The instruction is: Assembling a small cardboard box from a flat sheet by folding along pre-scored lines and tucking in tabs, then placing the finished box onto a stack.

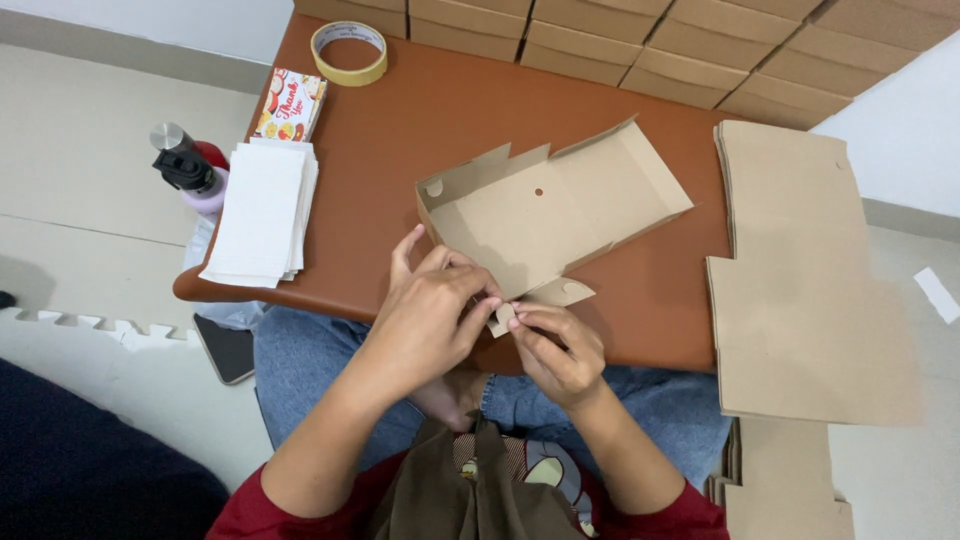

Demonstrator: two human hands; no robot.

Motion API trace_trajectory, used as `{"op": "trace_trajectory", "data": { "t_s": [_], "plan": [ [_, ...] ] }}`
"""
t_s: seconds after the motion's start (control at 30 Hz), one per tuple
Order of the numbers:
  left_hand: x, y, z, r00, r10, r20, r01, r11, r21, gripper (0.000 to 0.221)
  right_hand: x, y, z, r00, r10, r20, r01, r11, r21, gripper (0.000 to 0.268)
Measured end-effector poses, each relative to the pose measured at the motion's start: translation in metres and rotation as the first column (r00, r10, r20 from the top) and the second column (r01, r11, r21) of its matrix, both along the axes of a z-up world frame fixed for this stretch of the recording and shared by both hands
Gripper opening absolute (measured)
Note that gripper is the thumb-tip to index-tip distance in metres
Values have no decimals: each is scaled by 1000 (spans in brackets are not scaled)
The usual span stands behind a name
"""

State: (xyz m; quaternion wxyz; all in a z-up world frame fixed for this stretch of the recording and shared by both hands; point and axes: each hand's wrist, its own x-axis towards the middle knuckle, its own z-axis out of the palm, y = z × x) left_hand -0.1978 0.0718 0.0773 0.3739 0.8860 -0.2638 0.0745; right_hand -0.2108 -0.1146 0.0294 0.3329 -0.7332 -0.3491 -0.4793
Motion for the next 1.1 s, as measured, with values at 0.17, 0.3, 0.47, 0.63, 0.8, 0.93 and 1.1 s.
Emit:
{"op": "trace_trajectory", "data": {
  "t_s": [0.17,0.3,0.47,0.63,0.8,0.93,1.1],
  "plan": [
    [1,1,0,1000,8,13,-8,1000,24,5,-1,0,11,999,-2,-38,1,999,-40,18],
    [1,0,-3,1000,28,-2,-28,1000,7,8,0,1,10,1000,3,-10,-3,999,-42,18],
    [1,0,-2,1000,26,-2,-26,1000,13,7,0,2,10,1000,5,-26,-6,999,-36,17],
    [2,0,-6,999,40,11,-40,999,12,7,-2,1,16,998,-7,-62,2,997,-81,16],
    [2,-1,-5,999,48,18,-48,999,11,7,-3,2,17,996,-13,-92,6,997,-82,15],
    [0,1,3,1000,25,15,-25,1000,19,7,-3,6,14,996,6,-84,-8,1000,-29,16],
    [-2,4,6,999,-20,39,20,1000,3,8,-1,10,14,998,-45,-47,44,999,-27,16]
  ]
}}
